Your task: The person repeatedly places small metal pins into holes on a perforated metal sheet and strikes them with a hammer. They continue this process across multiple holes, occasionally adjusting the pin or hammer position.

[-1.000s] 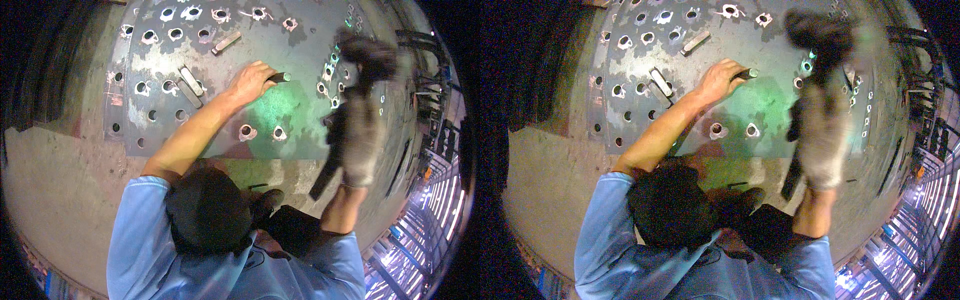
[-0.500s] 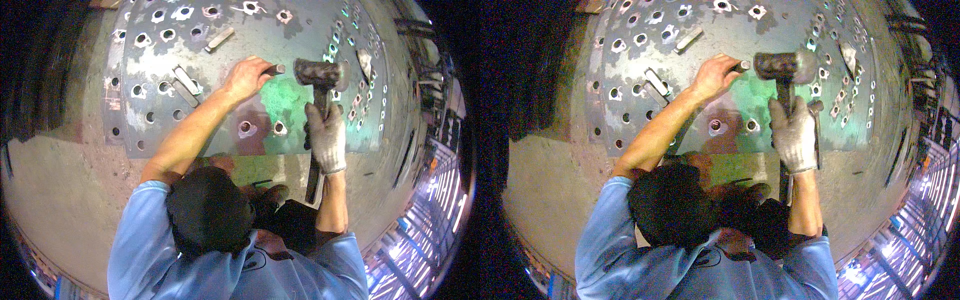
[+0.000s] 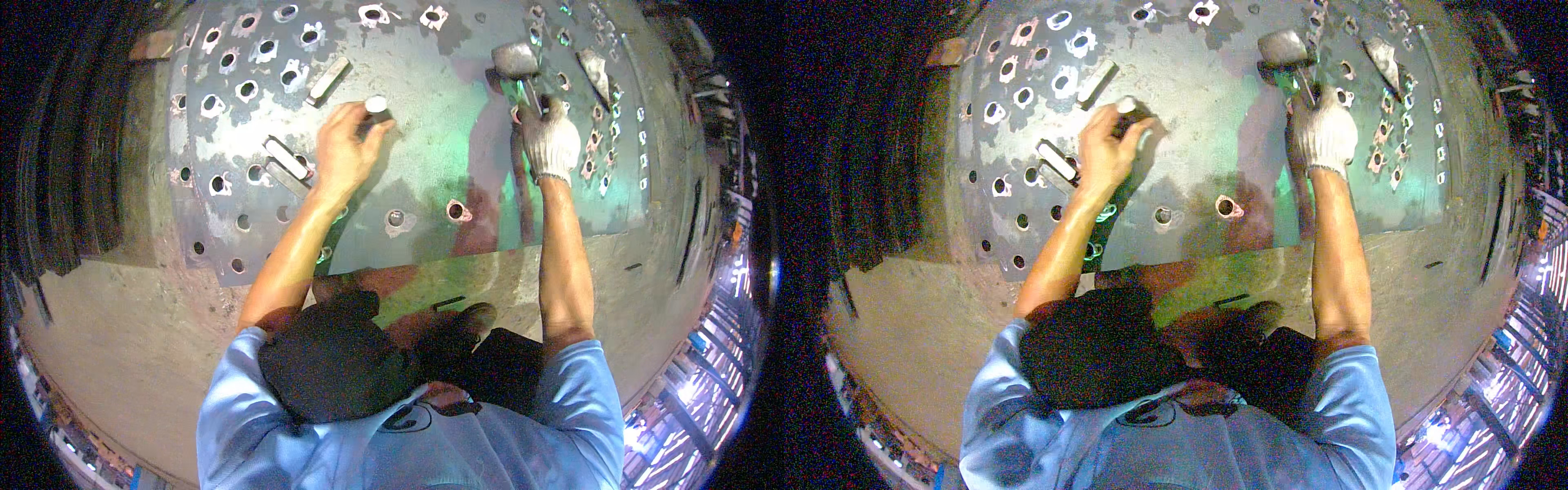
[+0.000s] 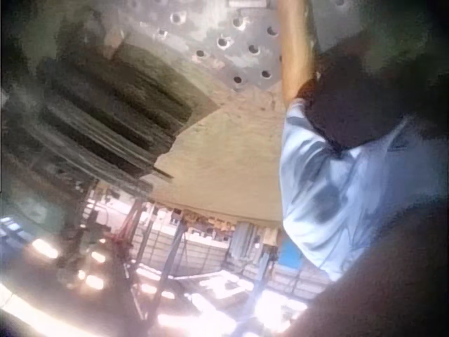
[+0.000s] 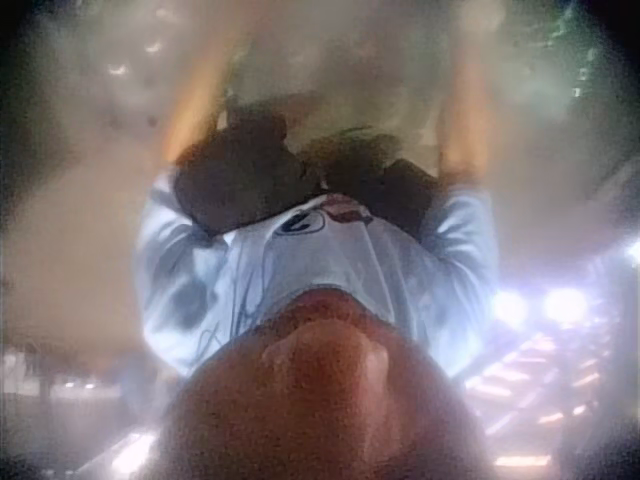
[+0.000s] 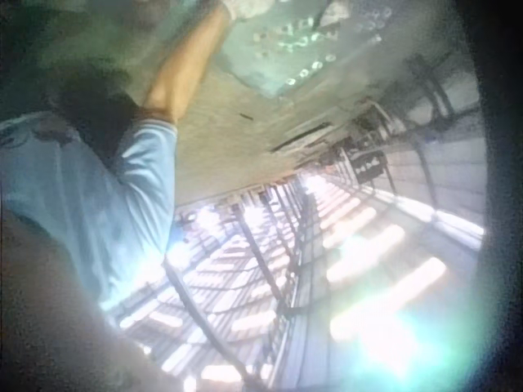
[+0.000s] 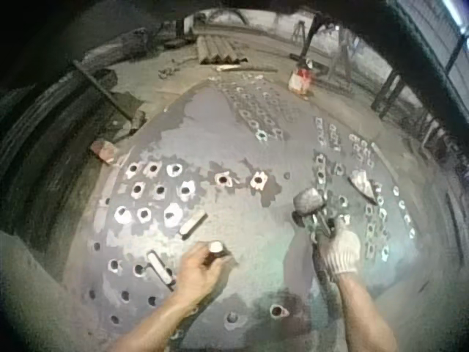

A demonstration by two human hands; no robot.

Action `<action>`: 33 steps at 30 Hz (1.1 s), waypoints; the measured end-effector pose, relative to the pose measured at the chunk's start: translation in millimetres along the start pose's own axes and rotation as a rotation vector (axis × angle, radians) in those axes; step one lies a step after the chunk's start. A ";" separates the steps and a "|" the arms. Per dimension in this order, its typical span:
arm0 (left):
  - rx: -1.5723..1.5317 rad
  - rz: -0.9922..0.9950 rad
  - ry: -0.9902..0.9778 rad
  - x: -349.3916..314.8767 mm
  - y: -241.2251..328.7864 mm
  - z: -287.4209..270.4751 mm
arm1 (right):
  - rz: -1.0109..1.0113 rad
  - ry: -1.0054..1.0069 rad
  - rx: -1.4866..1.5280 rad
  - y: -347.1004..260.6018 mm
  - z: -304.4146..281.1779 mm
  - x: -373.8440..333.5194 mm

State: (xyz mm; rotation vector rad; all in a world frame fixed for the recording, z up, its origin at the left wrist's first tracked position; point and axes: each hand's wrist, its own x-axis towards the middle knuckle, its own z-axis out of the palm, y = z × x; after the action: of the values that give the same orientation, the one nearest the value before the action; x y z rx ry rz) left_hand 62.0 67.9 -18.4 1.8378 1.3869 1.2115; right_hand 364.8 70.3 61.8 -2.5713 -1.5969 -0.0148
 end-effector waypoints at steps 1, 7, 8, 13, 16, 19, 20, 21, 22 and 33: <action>0.047 -0.052 0.014 -3.7 2.4 -9.4 | -0.003 -0.002 0.003 -0.2 3.0 0.4; 0.017 -0.219 -0.026 -19.2 6.7 -36.3 | -0.266 0.181 -0.073 6.7 31.4 -6.7; 0.014 -0.234 -0.024 -19.7 8.8 -36.4 | -0.288 0.190 -0.066 8.7 32.2 -8.0; 0.017 -0.300 -0.057 -15.4 16.4 -37.3 | -0.266 0.173 -0.055 12.9 36.8 2.7; 0.071 -0.289 -0.116 -12.9 16.3 -36.3 | -0.191 0.108 0.020 10.9 35.7 4.1; 0.028 -0.373 -0.150 -12.5 18.6 -36.8 | -0.183 0.103 0.021 6.4 34.3 2.7; 0.015 -0.373 -0.149 -14.1 14.6 -36.5 | -0.195 0.124 0.007 8.2 37.0 2.5; 0.003 -0.379 -0.144 -13.9 14.3 -37.2 | -0.212 0.141 -0.008 8.5 38.6 2.1; 0.044 -0.452 -0.166 -13.0 21.1 -40.0 | -0.197 0.137 -0.069 7.8 38.5 0.4; -0.158 -0.395 -0.090 -19.6 21.5 -49.3 | -0.452 0.404 0.429 -42.3 49.3 -64.3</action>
State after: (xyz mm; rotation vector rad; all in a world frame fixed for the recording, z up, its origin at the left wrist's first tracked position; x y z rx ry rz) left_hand 26.9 37.5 15.1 1.4095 1.4706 0.9900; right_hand 295.7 36.5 12.4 -1.7255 -1.7433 -0.1941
